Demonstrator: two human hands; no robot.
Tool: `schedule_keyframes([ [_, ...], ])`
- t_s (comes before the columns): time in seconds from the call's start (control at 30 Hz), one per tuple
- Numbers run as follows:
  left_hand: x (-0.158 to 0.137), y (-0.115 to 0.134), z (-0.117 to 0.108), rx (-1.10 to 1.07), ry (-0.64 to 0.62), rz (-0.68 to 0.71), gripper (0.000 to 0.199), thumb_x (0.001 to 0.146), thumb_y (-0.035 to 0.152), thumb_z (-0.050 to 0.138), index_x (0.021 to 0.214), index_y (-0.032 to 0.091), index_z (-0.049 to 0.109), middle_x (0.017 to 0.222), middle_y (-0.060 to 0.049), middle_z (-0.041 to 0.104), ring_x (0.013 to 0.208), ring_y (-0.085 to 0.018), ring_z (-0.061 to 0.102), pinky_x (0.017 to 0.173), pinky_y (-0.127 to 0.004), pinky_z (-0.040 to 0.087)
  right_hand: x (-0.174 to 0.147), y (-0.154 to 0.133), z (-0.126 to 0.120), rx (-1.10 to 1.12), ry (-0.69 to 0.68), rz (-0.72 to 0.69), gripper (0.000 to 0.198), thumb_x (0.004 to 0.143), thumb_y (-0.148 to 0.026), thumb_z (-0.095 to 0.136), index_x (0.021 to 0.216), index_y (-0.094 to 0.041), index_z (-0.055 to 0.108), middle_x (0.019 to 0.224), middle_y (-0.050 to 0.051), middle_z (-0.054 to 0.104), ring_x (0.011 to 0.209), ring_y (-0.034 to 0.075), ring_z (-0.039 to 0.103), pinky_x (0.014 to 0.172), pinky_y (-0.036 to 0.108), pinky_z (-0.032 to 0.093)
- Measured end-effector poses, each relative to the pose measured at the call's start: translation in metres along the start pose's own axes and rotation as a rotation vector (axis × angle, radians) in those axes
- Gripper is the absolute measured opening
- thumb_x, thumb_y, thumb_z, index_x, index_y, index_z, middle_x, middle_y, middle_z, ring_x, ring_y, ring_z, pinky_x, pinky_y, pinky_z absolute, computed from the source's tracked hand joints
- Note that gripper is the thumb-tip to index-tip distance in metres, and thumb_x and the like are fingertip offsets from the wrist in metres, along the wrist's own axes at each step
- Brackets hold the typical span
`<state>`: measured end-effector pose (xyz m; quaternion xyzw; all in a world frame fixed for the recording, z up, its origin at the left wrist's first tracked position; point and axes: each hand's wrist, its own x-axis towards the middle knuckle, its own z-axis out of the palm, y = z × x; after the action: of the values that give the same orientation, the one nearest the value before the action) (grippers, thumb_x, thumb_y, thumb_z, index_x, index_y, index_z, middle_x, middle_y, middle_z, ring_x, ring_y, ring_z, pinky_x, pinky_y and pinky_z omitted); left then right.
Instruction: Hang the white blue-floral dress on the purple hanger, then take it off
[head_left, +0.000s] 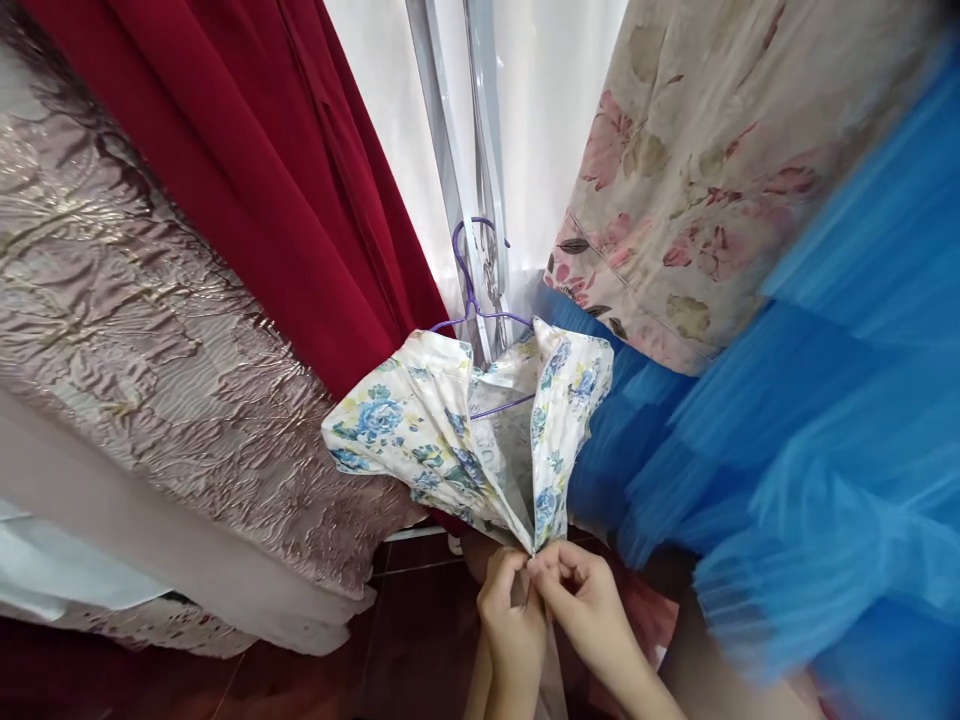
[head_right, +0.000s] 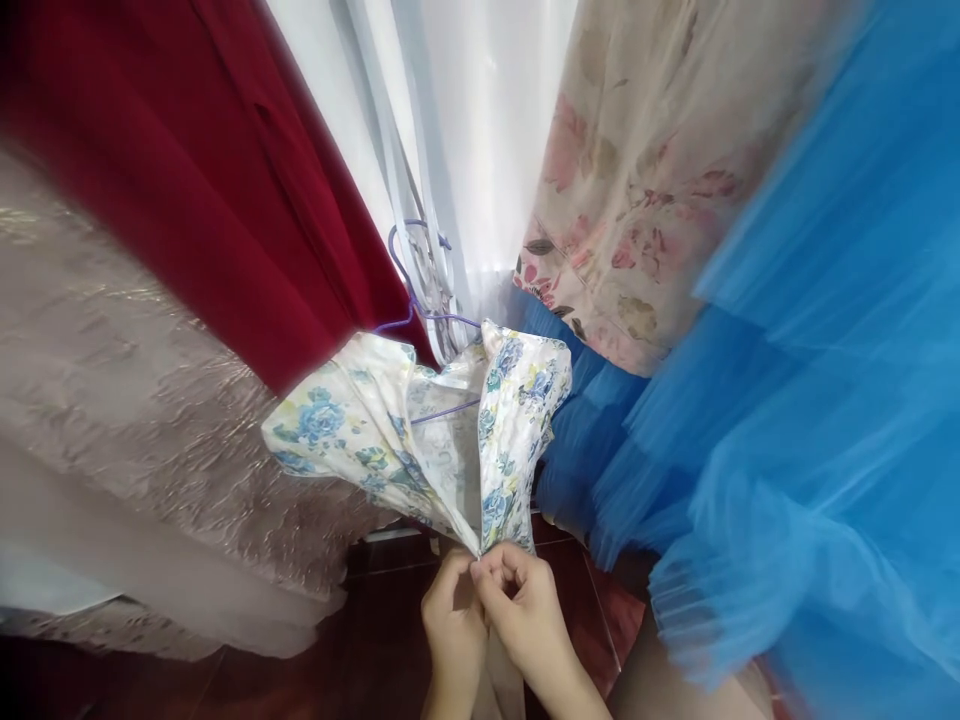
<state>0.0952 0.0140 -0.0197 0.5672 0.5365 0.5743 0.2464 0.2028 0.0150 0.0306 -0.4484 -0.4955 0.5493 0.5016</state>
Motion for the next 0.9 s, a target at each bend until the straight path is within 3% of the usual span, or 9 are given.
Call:
schedule_keyframes([
  [0.13, -0.007, 0.000, -0.010, -0.025, -0.081, -0.008, 0.026, 0.093, 0.032, 0.060, 0.070, 0.018, 0.060, 0.068, -0.002, 0.062, 0.067, -0.016, 0.061, 0.066, -0.024, 0.051, 0.000, -0.011, 0.007, 0.064, 0.021, 0.009, 0.039, 0.092, -0.049, 0.065, 0.075, -0.015, 0.061, 0.051, -0.005, 0.048, 0.048, 0.009, 0.040, 0.050, 0.023, 0.031],
  [0.23, -0.008, -0.001, -0.021, -0.028, -0.140, 0.014, 0.020, 0.093, 0.031, 0.060, 0.078, 0.018, 0.064, 0.076, -0.004, 0.067, 0.072, -0.018, 0.064, 0.069, -0.026, 0.052, 0.013, -0.035, 0.016, 0.081, 0.029, -0.024, 0.039, 0.092, -0.049, 0.065, 0.074, -0.015, 0.061, 0.048, -0.005, 0.049, 0.044, 0.008, 0.040, 0.047, 0.022, 0.030],
  [0.43, -0.004, -0.003, -0.035, 0.146, -0.123, 0.077, 0.024, 0.090, 0.019, 0.058, 0.067, 0.018, 0.055, 0.065, -0.001, 0.059, 0.065, -0.015, 0.058, 0.063, -0.022, 0.045, 0.065, -0.093, 0.029, 0.132, 0.086, -0.140, 0.031, 0.089, -0.042, 0.068, 0.076, -0.015, 0.066, 0.044, -0.006, 0.051, 0.040, 0.007, 0.037, 0.045, 0.021, 0.028],
  [0.7, 0.010, -0.024, -0.026, 0.245, -0.204, 0.072, 0.021, 0.090, 0.018, 0.057, 0.070, 0.018, 0.055, 0.068, -0.001, 0.060, 0.066, -0.015, 0.058, 0.063, -0.022, 0.043, 0.123, -0.153, 0.035, 0.226, 0.085, -0.336, 0.023, 0.084, -0.034, 0.071, 0.069, -0.016, 0.067, 0.042, -0.006, 0.051, 0.041, 0.008, 0.038, 0.045, 0.023, 0.030],
  [0.8, 0.016, -0.029, -0.028, 0.222, -0.222, 0.047, 0.024, 0.092, 0.023, 0.057, 0.069, 0.018, 0.056, 0.068, -0.001, 0.060, 0.067, -0.015, 0.059, 0.064, -0.023, 0.044, 0.128, -0.165, 0.036, 0.210, 0.067, -0.405, 0.027, 0.085, -0.033, 0.069, 0.064, -0.017, 0.064, 0.042, -0.006, 0.049, 0.042, 0.008, 0.039, 0.048, 0.024, 0.034],
  [0.9, 0.025, -0.029, -0.035, 0.225, -0.254, 0.003, 0.024, 0.093, 0.027, 0.058, 0.072, 0.018, 0.059, 0.069, -0.001, 0.062, 0.069, -0.016, 0.061, 0.066, -0.024, 0.046, 0.127, -0.164, 0.035, 0.169, 0.030, -0.386, 0.024, 0.086, -0.037, 0.069, 0.072, -0.017, 0.067, 0.043, -0.006, 0.051, 0.041, 0.008, 0.038, 0.045, 0.023, 0.031],
])
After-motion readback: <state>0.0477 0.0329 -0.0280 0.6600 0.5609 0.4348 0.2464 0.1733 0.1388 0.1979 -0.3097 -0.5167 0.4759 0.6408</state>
